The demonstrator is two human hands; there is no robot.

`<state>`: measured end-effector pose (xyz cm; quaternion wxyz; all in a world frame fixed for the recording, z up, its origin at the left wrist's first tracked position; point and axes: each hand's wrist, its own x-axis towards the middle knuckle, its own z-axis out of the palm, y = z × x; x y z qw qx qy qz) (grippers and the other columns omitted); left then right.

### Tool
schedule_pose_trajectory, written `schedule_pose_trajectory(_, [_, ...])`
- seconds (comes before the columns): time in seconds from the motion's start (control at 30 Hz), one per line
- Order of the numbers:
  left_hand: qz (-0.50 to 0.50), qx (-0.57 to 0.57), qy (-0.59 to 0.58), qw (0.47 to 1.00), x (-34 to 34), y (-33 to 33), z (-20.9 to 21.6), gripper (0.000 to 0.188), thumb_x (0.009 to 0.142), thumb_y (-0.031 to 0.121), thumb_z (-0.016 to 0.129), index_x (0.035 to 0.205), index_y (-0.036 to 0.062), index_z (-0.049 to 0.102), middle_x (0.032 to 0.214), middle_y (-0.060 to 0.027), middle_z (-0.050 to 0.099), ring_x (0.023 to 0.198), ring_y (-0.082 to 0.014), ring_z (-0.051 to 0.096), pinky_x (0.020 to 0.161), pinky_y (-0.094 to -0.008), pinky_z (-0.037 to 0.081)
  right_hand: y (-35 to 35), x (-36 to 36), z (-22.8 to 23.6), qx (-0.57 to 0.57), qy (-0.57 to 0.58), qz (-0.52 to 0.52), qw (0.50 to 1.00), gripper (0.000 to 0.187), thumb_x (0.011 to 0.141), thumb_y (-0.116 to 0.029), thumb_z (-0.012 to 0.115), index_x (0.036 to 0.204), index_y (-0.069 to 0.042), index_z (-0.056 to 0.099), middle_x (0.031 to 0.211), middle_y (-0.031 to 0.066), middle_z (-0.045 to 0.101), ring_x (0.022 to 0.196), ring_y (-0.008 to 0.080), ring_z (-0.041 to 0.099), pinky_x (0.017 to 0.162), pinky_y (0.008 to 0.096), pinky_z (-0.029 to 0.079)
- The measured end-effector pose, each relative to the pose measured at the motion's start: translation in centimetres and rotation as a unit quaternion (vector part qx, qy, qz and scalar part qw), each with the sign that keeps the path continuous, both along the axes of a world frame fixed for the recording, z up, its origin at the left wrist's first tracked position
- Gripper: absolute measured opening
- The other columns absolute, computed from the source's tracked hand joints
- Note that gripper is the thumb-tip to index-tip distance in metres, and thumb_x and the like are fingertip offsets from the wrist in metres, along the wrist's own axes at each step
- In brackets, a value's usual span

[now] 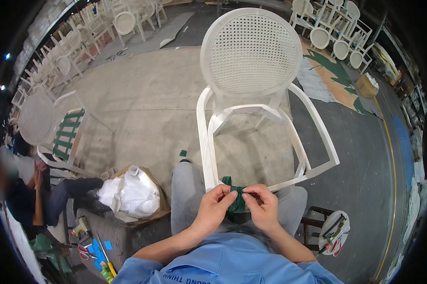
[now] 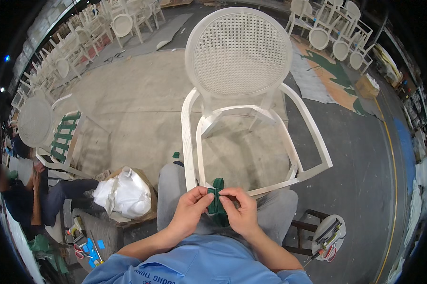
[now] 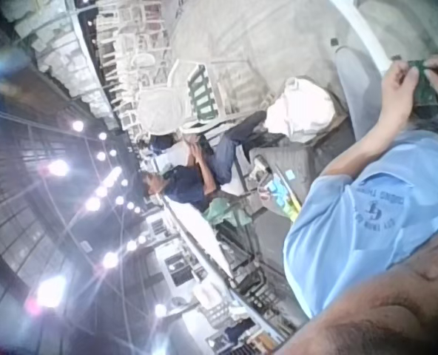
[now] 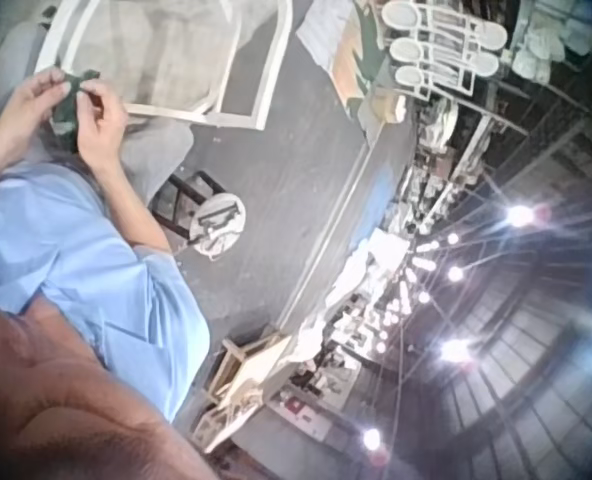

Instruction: The person attaches green straps to the underside of a white plastic chair using a staple gun. They position the straps, staple them in place, and trim excess material with scissors.

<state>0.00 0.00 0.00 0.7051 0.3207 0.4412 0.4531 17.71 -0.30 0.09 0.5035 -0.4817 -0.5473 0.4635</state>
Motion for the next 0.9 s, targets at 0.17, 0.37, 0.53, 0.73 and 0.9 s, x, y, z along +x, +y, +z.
schedule_pose_trajectory(0.17, [-0.001, 0.016, -0.012, 1.000, -0.2, 0.1, -0.5, 0.011, 0.103, 0.010, 0.063, 0.109, 0.0030, 0.068, 0.095, 0.0025, 0.067, 0.086, -0.0032, 0.057, 0.077, -0.0207, 0.045, 0.6, -0.3, 1.3, 0.045, -0.082, -0.016, 0.995, 0.013, 0.091, -0.002, 0.071, 0.104, 0.000, 0.073, 0.094, 0.0106, 0.075, 0.084, 0.0161, 0.070, 0.076, 0.0283, 0.054])
schedule_pose_trajectory(0.37, [0.012, 0.039, 0.002, 0.999, 0.5, 0.1, 0.0, 0.012, 0.101, 0.005, 0.064, 0.111, -0.0010, 0.067, 0.101, -0.0025, 0.070, 0.092, -0.0071, 0.062, 0.084, -0.0232, 0.049, 0.8, 0.0, 1.5, 0.095, -0.114, -0.034, 0.988, 0.016, 0.089, -0.002, 0.073, 0.105, 0.000, 0.074, 0.095, 0.0121, 0.075, 0.083, 0.0197, 0.072, 0.076, 0.0301, 0.056])
schedule_pose_trajectory(0.53, [0.017, 0.062, 0.047, 0.997, 1.1, -0.5, 0.1, 0.011, 0.100, 0.002, 0.064, 0.110, -0.0020, 0.065, 0.102, -0.0036, 0.069, 0.093, -0.0077, 0.063, 0.085, -0.0239, 0.051, 0.4, 0.6, 1.1, 0.123, -0.137, -0.044, 0.982, 0.016, 0.087, 0.000, 0.075, 0.103, -0.002, 0.074, 0.092, 0.0128, 0.074, 0.081, 0.0232, 0.071, 0.072, 0.0314, 0.055])
schedule_pose_trajectory(0.73, [0.111, 0.169, 0.108, 0.973, 2.2, -1.1, 0.8, 0.016, 0.094, 0.002, 0.071, 0.109, -0.0007, 0.067, 0.096, -0.0060, 0.071, 0.090, -0.0115, 0.066, 0.082, -0.0258, 0.052, 0.0, 0.7, 1.3, 0.151, -0.153, -0.049, 0.975, 0.016, 0.086, 0.002, 0.074, 0.101, -0.003, 0.073, 0.090, 0.0126, 0.072, 0.077, 0.0248, 0.069, 0.069, 0.0329, 0.054])
schedule_pose_trajectory(0.9, [0.058, 0.282, 0.273, 0.918, 1.9, -1.3, 1.3, 0.020, 0.090, -0.002, 0.073, 0.110, -0.0005, 0.068, 0.102, -0.0089, 0.072, 0.097, -0.0158, 0.068, 0.085, -0.0292, 0.055, -0.3, 1.4, 1.6, 0.172, -0.160, -0.047, 0.971, 0.018, 0.085, 0.005, 0.073, 0.101, -0.002, 0.071, 0.090, 0.0122, 0.071, 0.078, 0.0259, 0.069, 0.068, 0.0333, 0.054])
